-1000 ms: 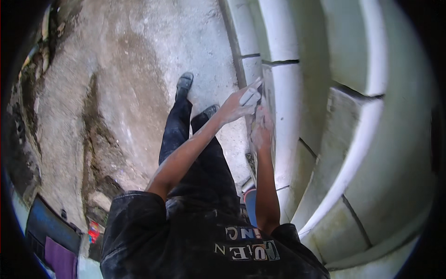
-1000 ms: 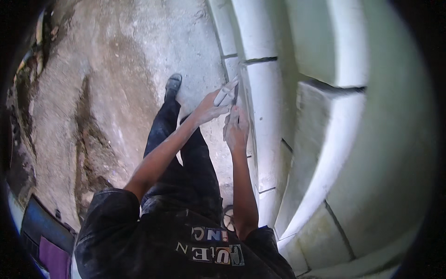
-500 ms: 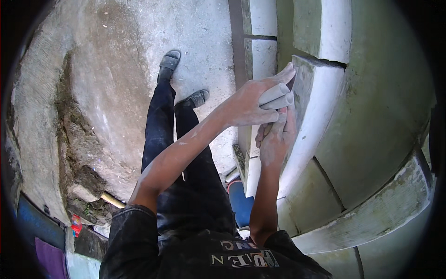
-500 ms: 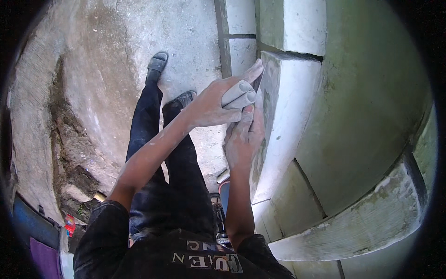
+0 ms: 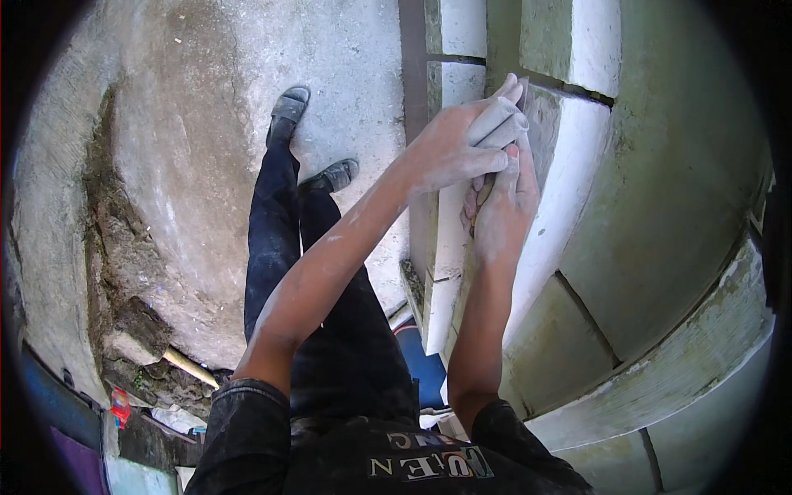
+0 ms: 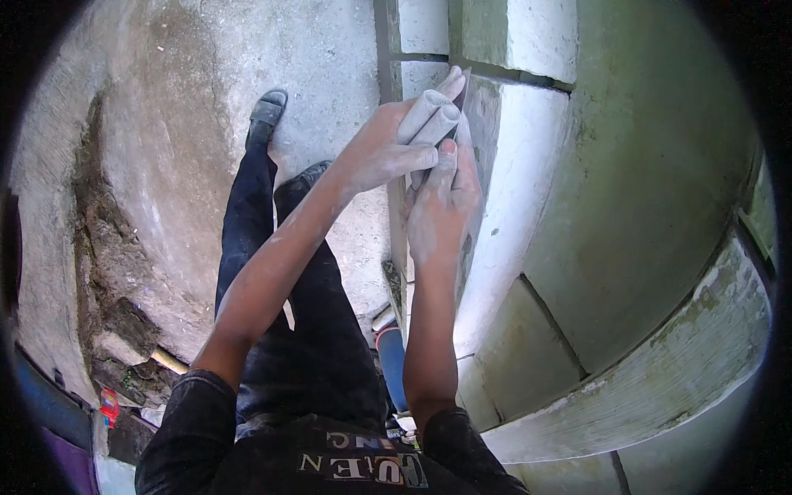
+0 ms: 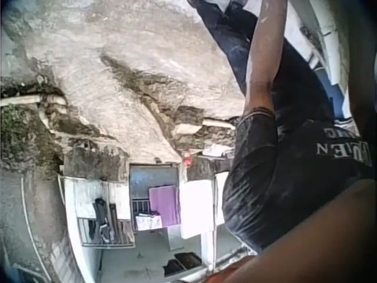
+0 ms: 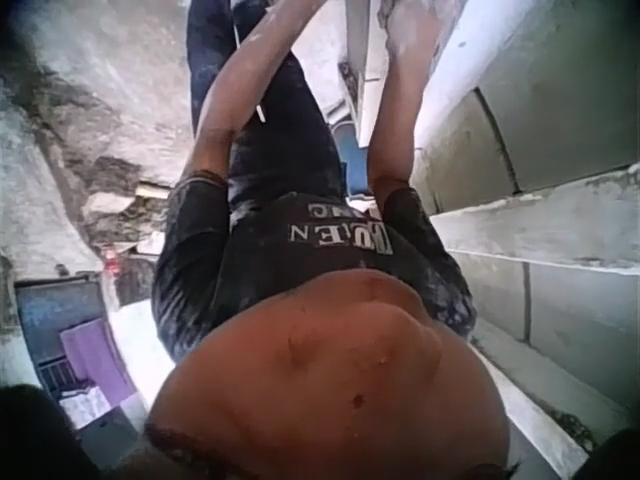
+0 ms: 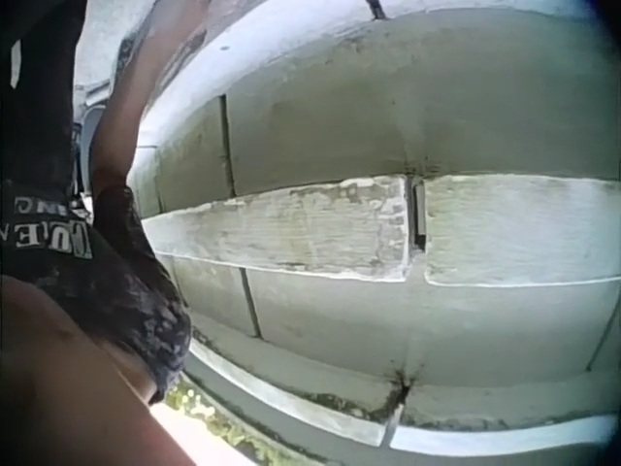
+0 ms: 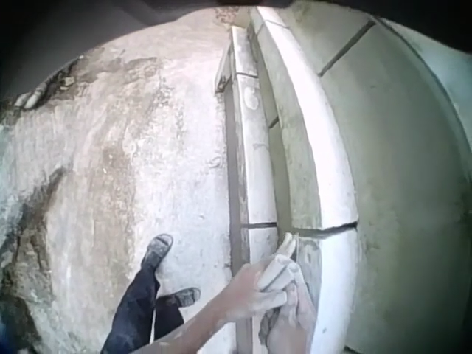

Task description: Applying and smoothing plaster or filler on a wall corner using a putty knife.

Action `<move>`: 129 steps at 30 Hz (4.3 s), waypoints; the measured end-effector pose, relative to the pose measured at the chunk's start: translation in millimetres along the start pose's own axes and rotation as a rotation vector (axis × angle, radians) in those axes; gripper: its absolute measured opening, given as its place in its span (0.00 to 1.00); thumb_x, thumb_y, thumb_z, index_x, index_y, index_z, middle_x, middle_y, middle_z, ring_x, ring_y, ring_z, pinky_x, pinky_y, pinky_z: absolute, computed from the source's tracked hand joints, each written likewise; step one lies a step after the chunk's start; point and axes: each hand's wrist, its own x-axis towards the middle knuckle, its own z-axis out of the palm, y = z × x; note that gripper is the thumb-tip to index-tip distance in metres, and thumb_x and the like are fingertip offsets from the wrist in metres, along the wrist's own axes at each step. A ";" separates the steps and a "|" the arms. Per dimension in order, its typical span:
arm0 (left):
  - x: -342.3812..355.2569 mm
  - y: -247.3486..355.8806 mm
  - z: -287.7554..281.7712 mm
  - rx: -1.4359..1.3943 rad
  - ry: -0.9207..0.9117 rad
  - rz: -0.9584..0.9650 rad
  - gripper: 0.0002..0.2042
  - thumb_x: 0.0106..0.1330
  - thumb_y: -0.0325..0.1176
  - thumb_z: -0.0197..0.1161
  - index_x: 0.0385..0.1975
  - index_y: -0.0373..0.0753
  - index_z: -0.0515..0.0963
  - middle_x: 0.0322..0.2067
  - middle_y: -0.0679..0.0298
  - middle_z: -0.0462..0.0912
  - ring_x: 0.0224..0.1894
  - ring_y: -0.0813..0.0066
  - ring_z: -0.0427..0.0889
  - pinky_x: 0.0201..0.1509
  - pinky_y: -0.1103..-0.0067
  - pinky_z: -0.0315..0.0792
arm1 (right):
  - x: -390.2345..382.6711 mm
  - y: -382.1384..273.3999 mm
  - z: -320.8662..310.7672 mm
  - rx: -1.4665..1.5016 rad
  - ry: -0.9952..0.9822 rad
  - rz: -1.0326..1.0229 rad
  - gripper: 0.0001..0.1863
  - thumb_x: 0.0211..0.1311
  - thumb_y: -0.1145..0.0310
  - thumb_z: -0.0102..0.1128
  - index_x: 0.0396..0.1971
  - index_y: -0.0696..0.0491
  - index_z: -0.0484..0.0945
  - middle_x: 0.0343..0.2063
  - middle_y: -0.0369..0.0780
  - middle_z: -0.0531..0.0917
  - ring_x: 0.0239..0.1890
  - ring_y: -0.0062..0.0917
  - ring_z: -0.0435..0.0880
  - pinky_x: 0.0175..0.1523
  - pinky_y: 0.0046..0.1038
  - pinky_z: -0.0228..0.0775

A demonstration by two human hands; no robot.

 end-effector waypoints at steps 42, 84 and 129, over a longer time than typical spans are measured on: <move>-8.6 13.4 8.8 0.056 0.039 -0.041 0.36 0.54 0.37 0.69 0.66 0.34 0.69 0.65 0.49 0.73 0.58 0.61 0.80 0.66 0.75 0.68 | -20.2 -12.4 -6.2 0.054 0.037 0.060 0.26 0.81 0.57 0.41 0.69 0.58 0.66 0.55 0.43 0.78 0.50 0.19 0.78 0.52 0.22 0.73; -11.5 9.1 25.8 0.203 0.150 0.186 0.29 0.55 0.35 0.70 0.59 0.33 0.76 0.64 0.49 0.75 0.57 0.64 0.82 0.64 0.71 0.71 | -22.8 -9.7 -17.9 0.168 -0.016 0.160 0.24 0.81 0.57 0.41 0.64 0.57 0.70 0.28 0.36 0.78 0.22 0.13 0.72 0.25 0.18 0.64; -13.1 27.7 29.0 0.003 0.115 0.143 0.29 0.54 0.30 0.66 0.59 0.29 0.74 0.60 0.50 0.79 0.58 0.69 0.80 0.64 0.75 0.69 | -26.1 -28.7 -1.9 0.357 0.022 0.097 0.21 0.81 0.52 0.42 0.50 0.56 0.73 0.22 0.32 0.74 0.16 0.10 0.68 0.19 0.16 0.59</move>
